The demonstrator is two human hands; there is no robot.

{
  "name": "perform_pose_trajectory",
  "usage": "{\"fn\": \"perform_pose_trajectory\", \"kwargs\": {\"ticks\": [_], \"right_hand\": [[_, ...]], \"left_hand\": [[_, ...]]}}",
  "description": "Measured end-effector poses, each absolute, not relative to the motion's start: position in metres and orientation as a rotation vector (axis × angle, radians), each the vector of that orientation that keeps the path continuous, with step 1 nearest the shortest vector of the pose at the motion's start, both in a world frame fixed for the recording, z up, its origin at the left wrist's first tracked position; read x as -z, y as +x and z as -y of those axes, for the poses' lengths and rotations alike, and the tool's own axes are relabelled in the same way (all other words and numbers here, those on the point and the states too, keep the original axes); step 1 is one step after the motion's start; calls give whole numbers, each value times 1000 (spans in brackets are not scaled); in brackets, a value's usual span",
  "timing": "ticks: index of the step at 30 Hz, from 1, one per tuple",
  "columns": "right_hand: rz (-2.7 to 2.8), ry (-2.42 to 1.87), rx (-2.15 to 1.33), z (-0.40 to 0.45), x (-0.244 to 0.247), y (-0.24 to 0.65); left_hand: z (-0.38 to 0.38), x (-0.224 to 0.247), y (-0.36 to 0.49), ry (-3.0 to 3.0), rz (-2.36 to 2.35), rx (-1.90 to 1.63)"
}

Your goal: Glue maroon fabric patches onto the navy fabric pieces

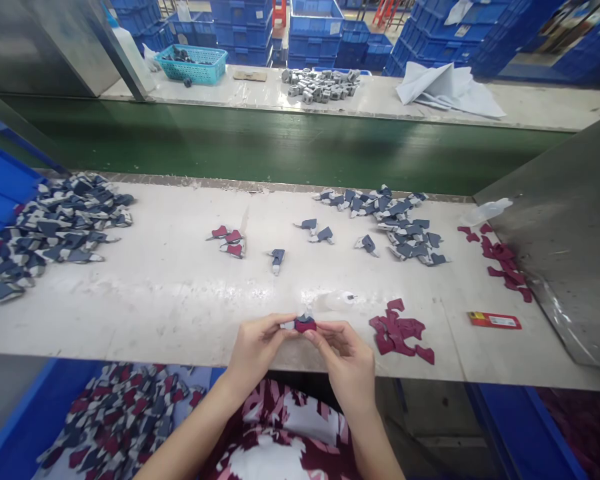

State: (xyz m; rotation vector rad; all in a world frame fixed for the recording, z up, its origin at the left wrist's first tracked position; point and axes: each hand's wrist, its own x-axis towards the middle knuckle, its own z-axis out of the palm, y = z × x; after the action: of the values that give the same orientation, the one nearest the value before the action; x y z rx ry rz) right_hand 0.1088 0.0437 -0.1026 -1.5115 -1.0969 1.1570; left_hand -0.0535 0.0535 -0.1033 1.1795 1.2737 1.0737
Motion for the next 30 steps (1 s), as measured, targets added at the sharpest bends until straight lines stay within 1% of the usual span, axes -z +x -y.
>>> {"fn": "perform_pose_trajectory", "kwargs": {"ticks": [8, 14, 21, 25, 27, 30], "right_hand": [[1202, -1494, -996, -42, 100, 105], [1260, -1463, -918, -41, 99, 106], [1441, -1303, -659, -44, 97, 107], [1502, -1233, -588, -44, 93, 111], [1468, -1251, -607, -44, 92, 114], [1423, -1249, -835, -43, 91, 117]], "left_hand": [[-50, 103, -51, 1071, -1295, -1015], [-50, 95, -47, 959, -1235, -1082], [-53, 85, -42, 820, -1205, -1131], [-53, 80, -40, 768, -1204, -1138], [-53, 76, -39, 767, -1183, -1148], [-51, 69, -39, 783, -1157, -1175]]}}
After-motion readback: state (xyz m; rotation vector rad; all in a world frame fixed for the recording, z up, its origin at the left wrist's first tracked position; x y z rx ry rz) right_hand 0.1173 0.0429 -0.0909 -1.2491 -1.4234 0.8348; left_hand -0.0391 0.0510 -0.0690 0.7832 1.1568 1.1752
